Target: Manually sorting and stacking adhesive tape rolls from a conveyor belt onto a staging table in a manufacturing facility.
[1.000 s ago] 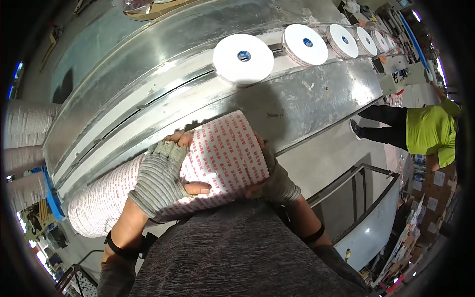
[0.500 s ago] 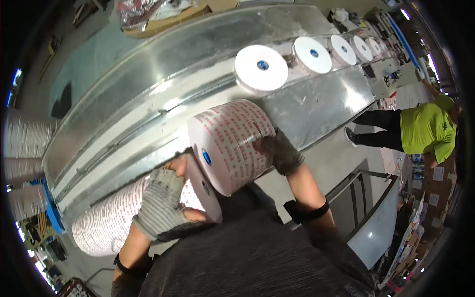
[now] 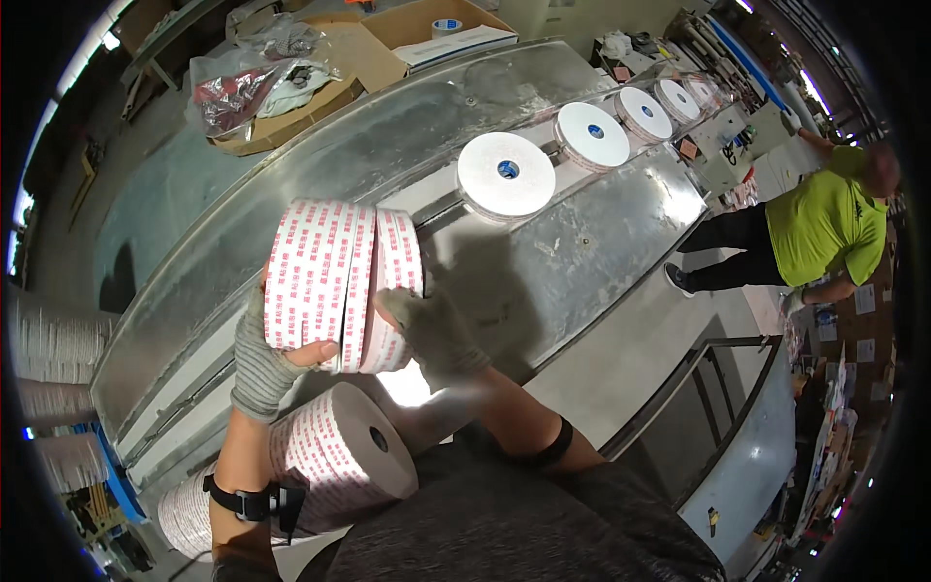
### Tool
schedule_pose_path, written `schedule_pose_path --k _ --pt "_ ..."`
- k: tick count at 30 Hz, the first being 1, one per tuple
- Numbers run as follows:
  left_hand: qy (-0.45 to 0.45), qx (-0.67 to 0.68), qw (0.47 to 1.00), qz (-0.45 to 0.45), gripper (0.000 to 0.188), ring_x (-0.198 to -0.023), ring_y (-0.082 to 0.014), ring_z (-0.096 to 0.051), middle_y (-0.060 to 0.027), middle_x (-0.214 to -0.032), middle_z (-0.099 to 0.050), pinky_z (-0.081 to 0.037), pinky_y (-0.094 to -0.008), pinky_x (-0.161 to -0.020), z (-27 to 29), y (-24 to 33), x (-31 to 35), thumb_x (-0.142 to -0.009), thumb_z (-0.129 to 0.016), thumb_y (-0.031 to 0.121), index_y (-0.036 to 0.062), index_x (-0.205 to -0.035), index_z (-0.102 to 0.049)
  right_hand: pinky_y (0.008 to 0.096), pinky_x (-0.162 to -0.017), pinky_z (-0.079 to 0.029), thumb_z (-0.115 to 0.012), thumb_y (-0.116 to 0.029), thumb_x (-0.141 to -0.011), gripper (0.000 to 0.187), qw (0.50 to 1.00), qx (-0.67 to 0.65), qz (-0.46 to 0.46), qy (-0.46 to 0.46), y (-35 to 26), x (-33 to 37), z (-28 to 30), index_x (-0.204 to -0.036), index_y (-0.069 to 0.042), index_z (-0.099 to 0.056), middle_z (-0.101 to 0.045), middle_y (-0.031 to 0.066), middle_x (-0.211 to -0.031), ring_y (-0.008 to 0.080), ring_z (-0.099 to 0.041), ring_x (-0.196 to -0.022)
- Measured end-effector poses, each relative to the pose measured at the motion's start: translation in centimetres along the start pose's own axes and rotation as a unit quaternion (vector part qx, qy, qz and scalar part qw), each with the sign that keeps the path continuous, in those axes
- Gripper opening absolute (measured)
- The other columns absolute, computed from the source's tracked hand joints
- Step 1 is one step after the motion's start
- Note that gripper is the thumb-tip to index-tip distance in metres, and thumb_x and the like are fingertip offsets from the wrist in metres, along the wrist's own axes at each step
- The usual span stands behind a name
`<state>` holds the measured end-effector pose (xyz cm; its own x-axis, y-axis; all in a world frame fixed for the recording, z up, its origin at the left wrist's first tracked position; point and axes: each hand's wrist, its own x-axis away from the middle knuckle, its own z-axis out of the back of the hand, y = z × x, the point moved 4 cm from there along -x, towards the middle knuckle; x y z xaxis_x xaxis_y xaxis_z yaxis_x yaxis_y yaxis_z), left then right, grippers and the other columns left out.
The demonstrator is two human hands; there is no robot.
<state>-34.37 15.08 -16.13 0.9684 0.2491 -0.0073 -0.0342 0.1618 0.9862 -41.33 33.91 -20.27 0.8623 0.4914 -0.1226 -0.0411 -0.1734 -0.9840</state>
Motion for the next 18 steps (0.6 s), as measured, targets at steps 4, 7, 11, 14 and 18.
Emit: schedule_pose_path --k 4,7,11,14,18 --pt "0.081 0.12 0.983 0.114 0.069 -0.098 -0.0186 -0.065 -0.0102 -0.113 -0.066 -0.054 -0.0327 -0.087 6.0 -4.1 -0.9 -0.077 -0.082 0.022 -0.0015 -0.133 -0.05 0.0407 -0.102 -0.043 -0.079 -0.027 -0.079 0.077 0.984 -0.071 -0.097 -0.133 0.1 2.8 -0.6 -0.144 -0.008 -0.042 -0.057 0.0143 -0.128 0.0224 -0.055 -0.117" --pt "0.137 0.154 0.971 0.119 0.065 -0.098 -0.0196 -0.066 -0.0107 -0.113 -0.066 -0.055 -0.0336 -0.087 7.7 -5.4 0.1 -0.077 -0.083 0.02 -0.0011 -0.131 -0.052 0.0452 -0.115 -0.028 -0.083 -0.033 -0.072 0.087 0.911 0.323 0.242 -0.087 2.3 1.0 -0.2 -0.142 -0.003 -0.041 -0.045 0.0203 -0.139 0.0359 -0.036 -0.136" --pt "0.167 0.059 0.976 0.128 0.063 -0.096 -0.0177 -0.065 -0.0105 -0.11 -0.067 -0.055 -0.0318 -0.084 5.1 -4.6 -0.1 -0.075 -0.084 0.01 0.0015 -0.128 -0.051 0.0481 -0.086 -0.045 -0.08 -0.05 -0.064 0.101 0.778 0.599 0.182 0.051 9.8 -7.3 7.3 -0.144 -0.004 -0.039 -0.059 0.0163 -0.113 0.0351 -0.059 -0.097" --pt "0.162 0.112 0.975 0.102 0.058 -0.089 -0.0145 -0.066 -0.0082 -0.104 -0.068 -0.055 -0.0277 -0.076 2.6 -3.5 -0.7 -0.075 -0.084 0.009 0.0018 -0.124 -0.055 0.052 -0.087 -0.046 -0.075 -0.053 -0.066 0.076 0.711 0.701 -0.038 -0.035 7.4 -9.7 7.5 -0.124 -0.006 -0.061 -0.057 0.0125 -0.12 0.0273 -0.057 -0.108" --pt "0.159 0.122 0.972 0.125 0.064 -0.095 -0.0147 -0.064 -0.0088 -0.108 -0.067 -0.054 -0.029 -0.083 1.9 -2.6 0.2 -0.076 -0.084 0.012 0.0023 -0.13 -0.052 0.0415 -0.098 -0.045 -0.083 -0.025 -0.068 0.075 0.936 0.293 0.188 -0.062 2.6 -5.4 0.2 -0.133 -0.002 -0.052 -0.054 0.0188 -0.126 0.0327 -0.055 -0.113"
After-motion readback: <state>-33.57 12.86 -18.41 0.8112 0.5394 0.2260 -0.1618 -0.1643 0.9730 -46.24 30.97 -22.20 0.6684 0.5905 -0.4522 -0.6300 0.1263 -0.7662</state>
